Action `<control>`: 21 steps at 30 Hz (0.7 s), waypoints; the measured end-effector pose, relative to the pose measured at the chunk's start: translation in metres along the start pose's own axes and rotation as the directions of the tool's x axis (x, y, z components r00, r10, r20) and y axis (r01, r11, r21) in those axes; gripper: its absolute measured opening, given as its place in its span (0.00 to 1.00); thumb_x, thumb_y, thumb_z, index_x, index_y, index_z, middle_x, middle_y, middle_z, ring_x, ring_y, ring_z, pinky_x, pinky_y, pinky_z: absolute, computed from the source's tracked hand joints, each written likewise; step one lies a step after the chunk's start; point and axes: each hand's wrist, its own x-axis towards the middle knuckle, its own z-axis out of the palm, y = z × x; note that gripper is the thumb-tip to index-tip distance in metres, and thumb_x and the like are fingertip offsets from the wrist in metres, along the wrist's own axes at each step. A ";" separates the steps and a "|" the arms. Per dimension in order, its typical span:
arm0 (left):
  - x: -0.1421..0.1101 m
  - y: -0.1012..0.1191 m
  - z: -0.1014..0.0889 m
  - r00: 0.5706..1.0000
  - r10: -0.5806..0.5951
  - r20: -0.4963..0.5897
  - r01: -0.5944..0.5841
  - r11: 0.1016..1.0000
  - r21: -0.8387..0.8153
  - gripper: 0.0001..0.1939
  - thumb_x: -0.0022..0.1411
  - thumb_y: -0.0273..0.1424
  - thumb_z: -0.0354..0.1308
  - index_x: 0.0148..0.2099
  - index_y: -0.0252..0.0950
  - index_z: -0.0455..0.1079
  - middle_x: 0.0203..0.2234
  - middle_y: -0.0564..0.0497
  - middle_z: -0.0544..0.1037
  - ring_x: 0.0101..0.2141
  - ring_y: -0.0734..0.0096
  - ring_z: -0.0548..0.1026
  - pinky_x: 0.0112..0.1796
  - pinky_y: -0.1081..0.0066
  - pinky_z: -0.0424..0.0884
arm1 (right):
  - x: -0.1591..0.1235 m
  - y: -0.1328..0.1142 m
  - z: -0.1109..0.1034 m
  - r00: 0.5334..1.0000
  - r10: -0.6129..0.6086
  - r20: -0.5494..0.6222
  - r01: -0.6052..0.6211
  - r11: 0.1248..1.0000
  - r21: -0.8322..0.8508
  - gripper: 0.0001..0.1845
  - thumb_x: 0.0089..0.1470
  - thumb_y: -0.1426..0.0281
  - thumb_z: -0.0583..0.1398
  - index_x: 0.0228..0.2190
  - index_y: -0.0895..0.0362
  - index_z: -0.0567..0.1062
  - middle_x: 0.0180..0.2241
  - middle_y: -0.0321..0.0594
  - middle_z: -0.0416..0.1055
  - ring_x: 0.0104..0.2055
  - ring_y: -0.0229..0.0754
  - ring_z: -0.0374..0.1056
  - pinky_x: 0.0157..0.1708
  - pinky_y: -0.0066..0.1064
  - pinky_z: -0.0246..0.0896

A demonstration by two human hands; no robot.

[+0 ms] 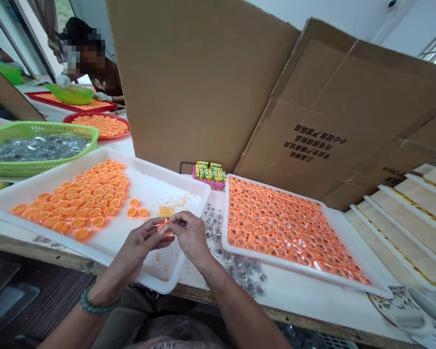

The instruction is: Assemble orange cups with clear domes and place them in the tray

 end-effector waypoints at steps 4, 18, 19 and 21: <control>-0.001 0.000 0.000 1.000 -0.017 -0.010 0.017 0.998 0.055 0.24 0.50 0.39 0.64 0.46 0.33 0.67 0.32 0.46 0.79 0.33 0.63 0.78 0.40 0.64 0.73 | -0.001 0.001 -0.002 0.999 0.021 0.029 -0.022 0.999 0.032 0.08 0.39 0.69 0.65 0.27 0.56 0.74 0.24 0.33 0.68 0.26 0.35 0.62 0.28 0.27 0.59; 0.001 0.000 0.007 0.995 -0.099 -0.008 0.099 0.983 0.155 0.45 0.43 0.42 0.67 0.61 0.39 0.52 0.30 0.49 0.80 0.40 0.56 0.76 0.47 0.59 0.69 | -0.016 0.007 -0.008 0.999 0.045 0.023 -0.044 0.997 -0.070 0.07 0.43 0.72 0.63 0.30 0.56 0.77 0.23 0.33 0.68 0.26 0.34 0.60 0.27 0.26 0.56; 0.002 -0.002 0.008 0.996 -0.090 -0.020 0.092 0.979 0.183 0.44 0.43 0.43 0.67 0.60 0.39 0.53 0.32 0.48 0.80 0.42 0.55 0.75 0.49 0.58 0.67 | -0.015 0.009 -0.009 0.999 0.042 0.016 -0.042 0.999 -0.032 0.08 0.42 0.71 0.64 0.30 0.56 0.77 0.23 0.33 0.68 0.26 0.34 0.61 0.27 0.26 0.57; 0.004 -0.004 0.008 0.998 -0.052 -0.046 0.062 0.964 0.258 0.42 0.44 0.45 0.65 0.60 0.42 0.55 0.41 0.46 0.78 0.48 0.53 0.71 0.52 0.55 0.64 | -0.011 0.012 -0.014 0.999 0.023 -0.023 -0.021 0.998 0.063 0.12 0.39 0.66 0.66 0.30 0.57 0.76 0.25 0.34 0.70 0.27 0.35 0.63 0.29 0.27 0.59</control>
